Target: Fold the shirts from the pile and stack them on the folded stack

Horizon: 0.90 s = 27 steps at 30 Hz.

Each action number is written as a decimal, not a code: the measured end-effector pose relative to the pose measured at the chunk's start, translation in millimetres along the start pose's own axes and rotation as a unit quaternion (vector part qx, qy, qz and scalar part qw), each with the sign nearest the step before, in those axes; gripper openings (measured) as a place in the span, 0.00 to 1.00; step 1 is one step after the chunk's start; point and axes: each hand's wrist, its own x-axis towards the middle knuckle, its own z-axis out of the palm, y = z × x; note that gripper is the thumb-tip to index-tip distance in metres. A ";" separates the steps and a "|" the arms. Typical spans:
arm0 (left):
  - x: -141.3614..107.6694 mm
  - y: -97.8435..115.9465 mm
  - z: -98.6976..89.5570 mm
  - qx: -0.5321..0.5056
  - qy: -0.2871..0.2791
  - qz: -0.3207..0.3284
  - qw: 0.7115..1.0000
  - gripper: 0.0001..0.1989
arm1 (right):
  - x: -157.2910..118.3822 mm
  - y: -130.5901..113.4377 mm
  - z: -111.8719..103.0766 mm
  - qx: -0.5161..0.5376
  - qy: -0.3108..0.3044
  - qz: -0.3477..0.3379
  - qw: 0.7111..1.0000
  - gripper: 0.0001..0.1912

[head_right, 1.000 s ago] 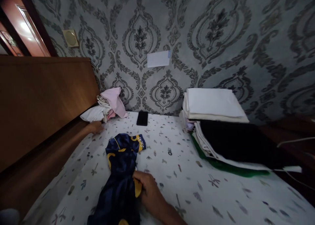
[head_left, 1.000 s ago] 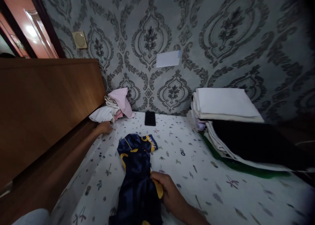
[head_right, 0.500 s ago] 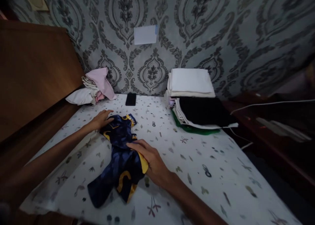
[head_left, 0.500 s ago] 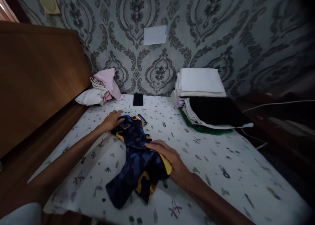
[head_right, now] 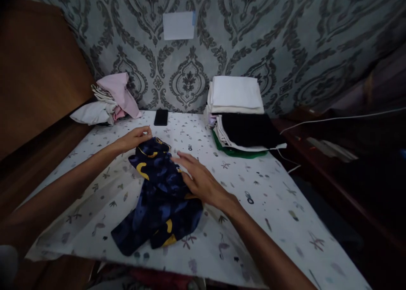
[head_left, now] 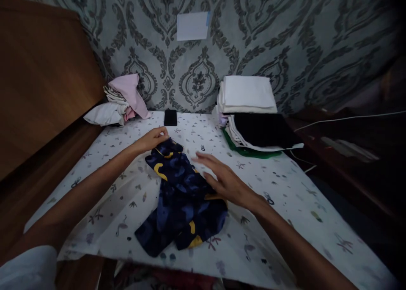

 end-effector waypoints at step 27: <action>-50.9 12.9 -61.2 0.025 0.093 -0.060 0.994 0.10 | 100.7 -60.1 -117.9 0.014 0.264 -0.040 0.964 0.16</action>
